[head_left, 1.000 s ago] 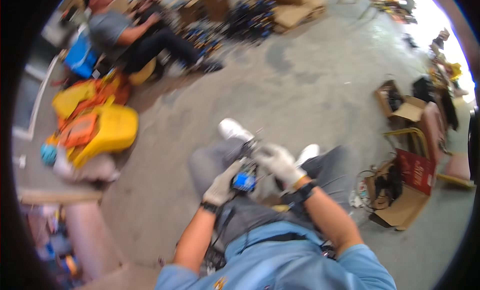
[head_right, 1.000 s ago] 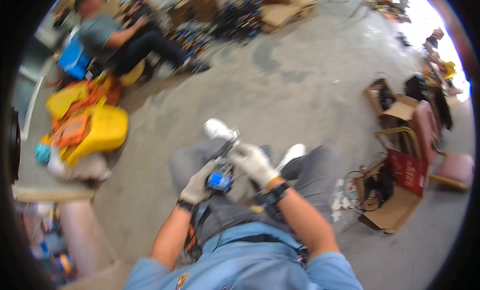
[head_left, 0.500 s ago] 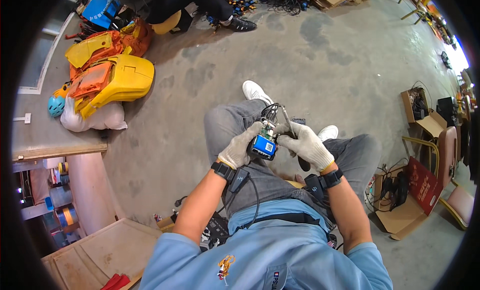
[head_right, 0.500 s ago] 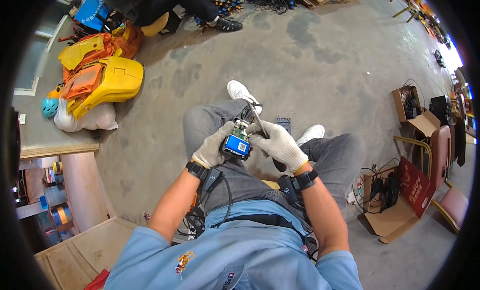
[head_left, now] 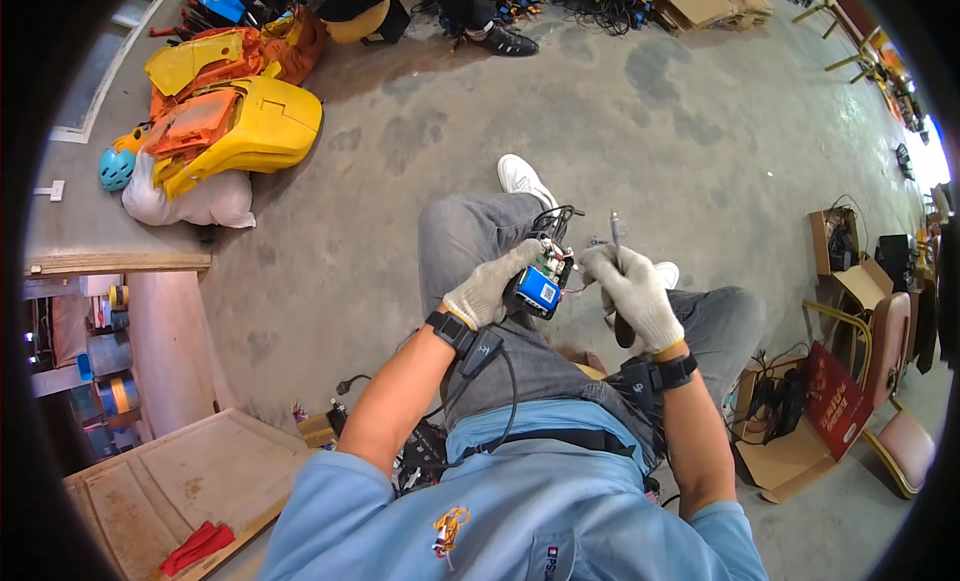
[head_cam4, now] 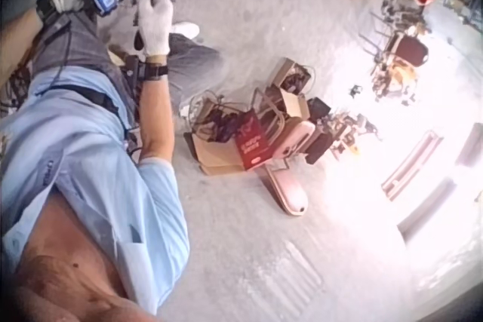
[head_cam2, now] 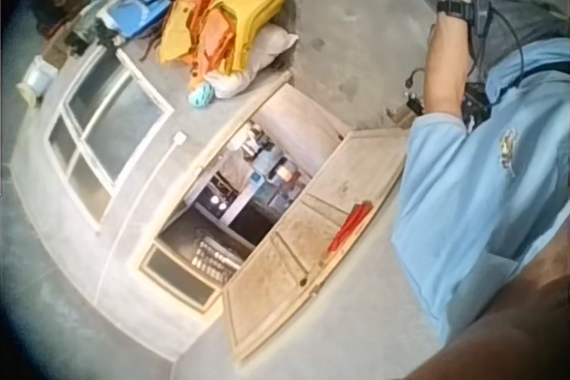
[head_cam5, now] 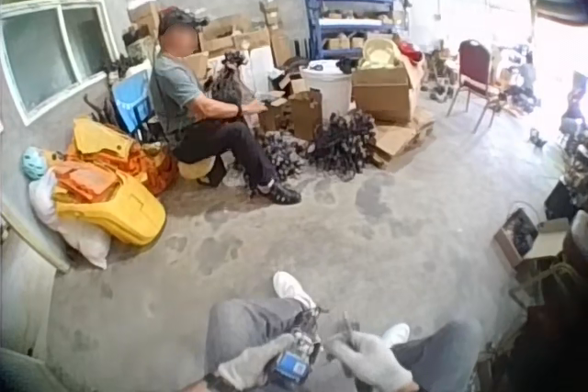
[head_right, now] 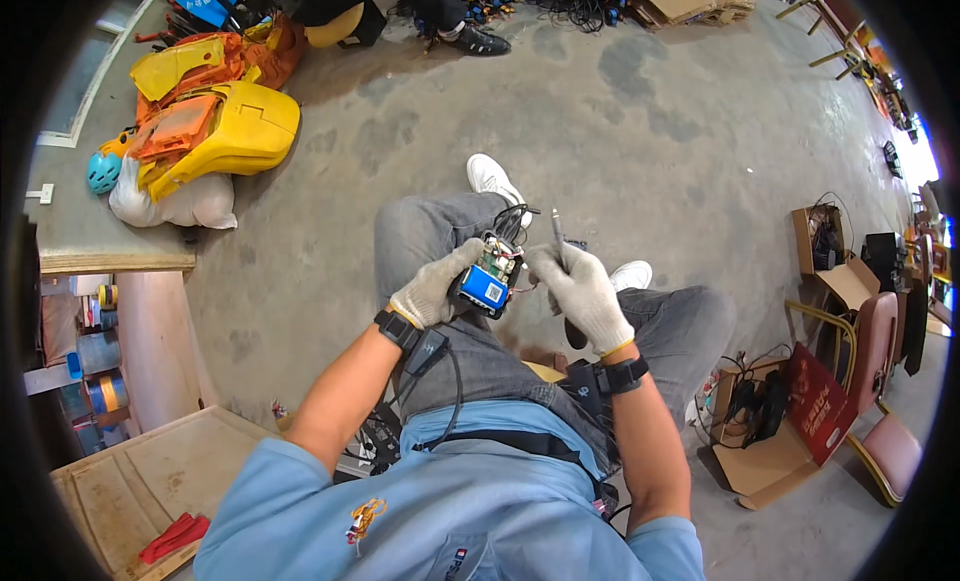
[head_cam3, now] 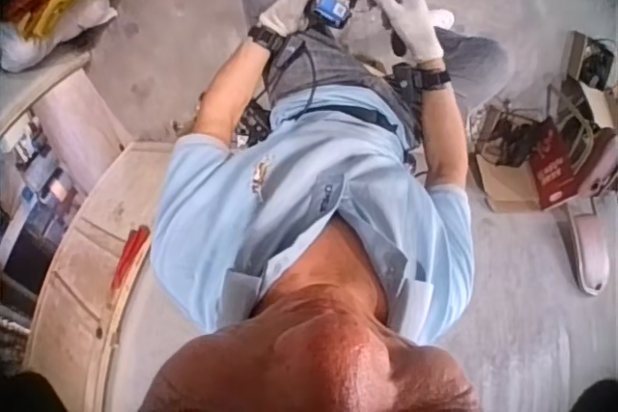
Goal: The person uses a screwdriver to remove screws from the casing of a small grey electronic device and then opens the housing to reveal internal circuit boards and wiring.
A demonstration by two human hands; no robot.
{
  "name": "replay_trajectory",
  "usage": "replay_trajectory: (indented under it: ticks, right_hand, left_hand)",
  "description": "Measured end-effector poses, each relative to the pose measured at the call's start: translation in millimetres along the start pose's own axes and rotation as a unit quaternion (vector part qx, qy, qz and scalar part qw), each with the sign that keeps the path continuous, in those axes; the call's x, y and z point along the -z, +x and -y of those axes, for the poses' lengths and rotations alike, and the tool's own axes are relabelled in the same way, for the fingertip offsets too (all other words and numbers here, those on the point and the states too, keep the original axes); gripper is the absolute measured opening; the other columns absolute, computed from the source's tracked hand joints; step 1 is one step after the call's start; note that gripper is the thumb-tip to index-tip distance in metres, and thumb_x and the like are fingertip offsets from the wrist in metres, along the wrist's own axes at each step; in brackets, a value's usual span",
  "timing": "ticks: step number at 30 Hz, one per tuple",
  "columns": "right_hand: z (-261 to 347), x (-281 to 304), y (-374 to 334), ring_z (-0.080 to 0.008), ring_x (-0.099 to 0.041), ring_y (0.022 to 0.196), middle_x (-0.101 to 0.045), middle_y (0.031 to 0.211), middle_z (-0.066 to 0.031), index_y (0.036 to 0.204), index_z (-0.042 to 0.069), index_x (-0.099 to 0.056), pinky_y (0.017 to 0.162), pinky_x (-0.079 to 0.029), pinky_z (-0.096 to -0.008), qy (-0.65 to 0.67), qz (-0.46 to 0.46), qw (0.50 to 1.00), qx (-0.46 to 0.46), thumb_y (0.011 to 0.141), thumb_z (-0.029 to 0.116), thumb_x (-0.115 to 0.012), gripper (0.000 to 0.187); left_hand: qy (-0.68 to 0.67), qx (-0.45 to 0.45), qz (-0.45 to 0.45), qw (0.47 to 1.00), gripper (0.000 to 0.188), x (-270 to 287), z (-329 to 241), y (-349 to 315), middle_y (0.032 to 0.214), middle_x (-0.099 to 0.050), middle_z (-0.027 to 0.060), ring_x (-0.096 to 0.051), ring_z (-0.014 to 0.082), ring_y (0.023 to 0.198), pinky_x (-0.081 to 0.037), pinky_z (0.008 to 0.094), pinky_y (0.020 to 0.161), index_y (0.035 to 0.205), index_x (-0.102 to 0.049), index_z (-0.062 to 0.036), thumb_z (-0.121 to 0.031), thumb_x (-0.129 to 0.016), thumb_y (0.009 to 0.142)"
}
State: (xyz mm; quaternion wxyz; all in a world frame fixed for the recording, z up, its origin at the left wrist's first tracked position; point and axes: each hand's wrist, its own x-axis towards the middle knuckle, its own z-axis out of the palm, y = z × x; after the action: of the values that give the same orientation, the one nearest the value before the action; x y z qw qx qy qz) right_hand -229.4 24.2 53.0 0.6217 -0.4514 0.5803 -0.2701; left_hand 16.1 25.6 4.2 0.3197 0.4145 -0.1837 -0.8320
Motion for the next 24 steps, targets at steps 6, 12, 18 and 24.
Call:
replay_trajectory:
  ticks: [6,12,18,24]
  right_hand:
    - [10.4,-19.3,5.6,-0.0214,-0.076,0.087,-0.080,0.105,-0.0151,0.127,0.001,-0.074,0.079,-0.059,-0.0342,-0.100,0.026,0.988,0.119,0.099,0.017,-0.072,0.033]
    - [0.0,-24.5,15.5,-0.0403,-0.075,0.101,-0.076,0.107,-0.0244,0.123,0.003,-0.074,0.087,-0.058,-0.0444,-0.241,0.016,0.958,0.157,0.094,0.017,-0.072,0.033]
    - [-7.0,-28.9,18.2,-0.0424,-0.073,0.097,-0.074,0.101,-0.0235,0.120,0.004,-0.075,0.084,-0.057,-0.0477,-0.242,-0.002,0.953,0.184,0.094,0.018,-0.073,0.030]
    - [-9.9,-29.4,21.1,-0.0437,-0.072,0.097,-0.072,0.101,-0.0239,0.114,0.002,-0.074,0.084,-0.056,-0.0479,-0.270,-0.001,0.946,0.179,0.095,0.018,-0.072,0.025]
  left_hand:
    - [0.000,0.003,0.018,1.000,0.051,3.6,0.6,-1.6,0.122,-0.075,0.0076,-0.075,0.0160,0.104,-0.064,0.0336,0.089,0.144,-0.063,-0.0052,-0.046,-0.057,0.113]
    - [0.033,-0.004,0.034,0.999,0.048,-5.1,-6.0,-3.5,0.124,-0.073,0.0048,-0.073,0.0130,0.105,-0.063,0.0316,0.090,0.144,-0.065,-0.0079,-0.044,-0.054,0.115]
    - [0.168,-0.088,0.029,0.981,0.046,0.2,-1.9,-5.1,0.125,-0.073,0.0045,-0.071,0.0113,0.106,-0.062,0.0304,0.090,0.145,-0.065,-0.0095,-0.042,-0.055,0.115]
    - [0.122,-0.059,-0.010,0.991,0.046,-9.5,-1.9,-9.5,0.119,-0.074,0.0033,-0.071,0.0102,0.098,-0.061,0.0278,0.088,0.143,-0.067,-0.0091,-0.043,-0.056,0.114]
